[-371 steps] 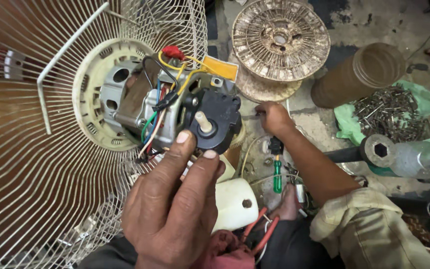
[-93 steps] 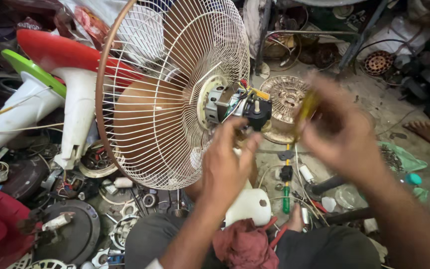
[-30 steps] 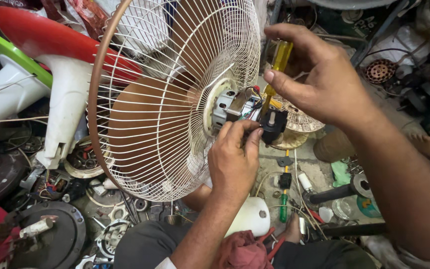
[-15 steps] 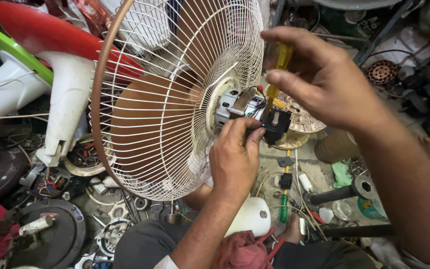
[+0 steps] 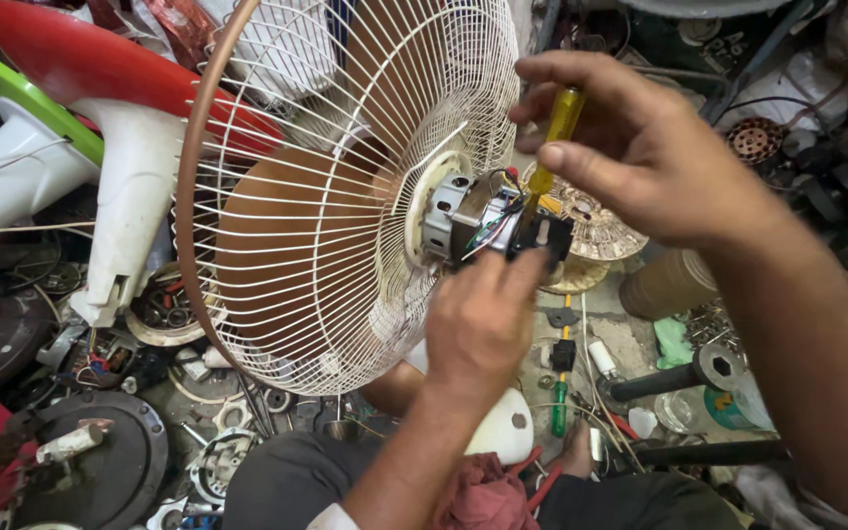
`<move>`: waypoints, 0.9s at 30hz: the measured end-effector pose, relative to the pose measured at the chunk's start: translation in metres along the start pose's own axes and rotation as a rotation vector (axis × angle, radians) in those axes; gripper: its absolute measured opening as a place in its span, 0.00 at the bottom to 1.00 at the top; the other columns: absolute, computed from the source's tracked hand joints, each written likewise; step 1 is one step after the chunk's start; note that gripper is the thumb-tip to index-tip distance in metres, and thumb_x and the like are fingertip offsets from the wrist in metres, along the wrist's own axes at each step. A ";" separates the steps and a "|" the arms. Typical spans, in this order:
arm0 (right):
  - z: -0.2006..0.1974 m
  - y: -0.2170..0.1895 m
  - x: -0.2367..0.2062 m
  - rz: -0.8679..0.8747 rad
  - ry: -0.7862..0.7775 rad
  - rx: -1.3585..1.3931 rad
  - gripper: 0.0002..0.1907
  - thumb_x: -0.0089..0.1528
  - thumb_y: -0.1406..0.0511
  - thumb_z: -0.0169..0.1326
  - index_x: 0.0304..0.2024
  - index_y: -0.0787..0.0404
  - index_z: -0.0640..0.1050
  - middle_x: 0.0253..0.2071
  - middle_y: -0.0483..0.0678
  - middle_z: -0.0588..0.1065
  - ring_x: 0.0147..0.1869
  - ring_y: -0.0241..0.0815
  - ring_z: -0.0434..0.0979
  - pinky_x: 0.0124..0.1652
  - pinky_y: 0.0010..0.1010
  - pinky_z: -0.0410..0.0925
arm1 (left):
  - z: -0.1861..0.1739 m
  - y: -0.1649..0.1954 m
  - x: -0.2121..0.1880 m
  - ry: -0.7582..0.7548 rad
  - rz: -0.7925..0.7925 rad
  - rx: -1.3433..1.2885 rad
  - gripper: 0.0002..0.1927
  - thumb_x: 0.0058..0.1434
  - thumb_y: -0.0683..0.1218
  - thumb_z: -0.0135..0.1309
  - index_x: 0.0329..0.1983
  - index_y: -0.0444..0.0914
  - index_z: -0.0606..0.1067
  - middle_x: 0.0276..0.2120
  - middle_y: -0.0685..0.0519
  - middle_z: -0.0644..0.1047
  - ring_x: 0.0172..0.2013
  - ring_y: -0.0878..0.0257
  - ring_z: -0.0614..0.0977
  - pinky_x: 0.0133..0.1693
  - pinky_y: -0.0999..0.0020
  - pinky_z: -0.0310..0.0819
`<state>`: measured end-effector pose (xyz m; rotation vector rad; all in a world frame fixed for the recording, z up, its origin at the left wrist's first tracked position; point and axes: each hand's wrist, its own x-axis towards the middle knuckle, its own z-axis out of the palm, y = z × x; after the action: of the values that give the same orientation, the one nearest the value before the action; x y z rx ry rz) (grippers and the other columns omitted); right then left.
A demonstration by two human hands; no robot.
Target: The person sits on the floor of a cluttered fan repair workshop and repairs a pedestal fan. They fit a black electrical switch component onto the fan motor housing, position its wires, and use a screwdriver to tighten the component onto the motor.
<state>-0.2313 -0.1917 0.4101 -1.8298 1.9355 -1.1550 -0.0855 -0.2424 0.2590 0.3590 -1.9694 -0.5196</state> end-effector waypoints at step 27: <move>0.000 -0.016 -0.001 0.023 -0.009 0.035 0.28 0.61 0.68 0.60 0.65 0.55 0.70 0.51 0.45 0.80 0.51 0.31 0.82 0.51 0.24 0.77 | 0.015 0.014 -0.027 -0.142 0.009 0.282 0.36 0.61 0.42 0.56 0.74 0.42 0.64 0.28 0.51 0.70 0.29 0.54 0.76 0.33 0.56 0.71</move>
<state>-0.2195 -0.1892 0.4201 -1.7873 1.9139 -1.1641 -0.0877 -0.2150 0.2397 0.5003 -2.1870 -0.2665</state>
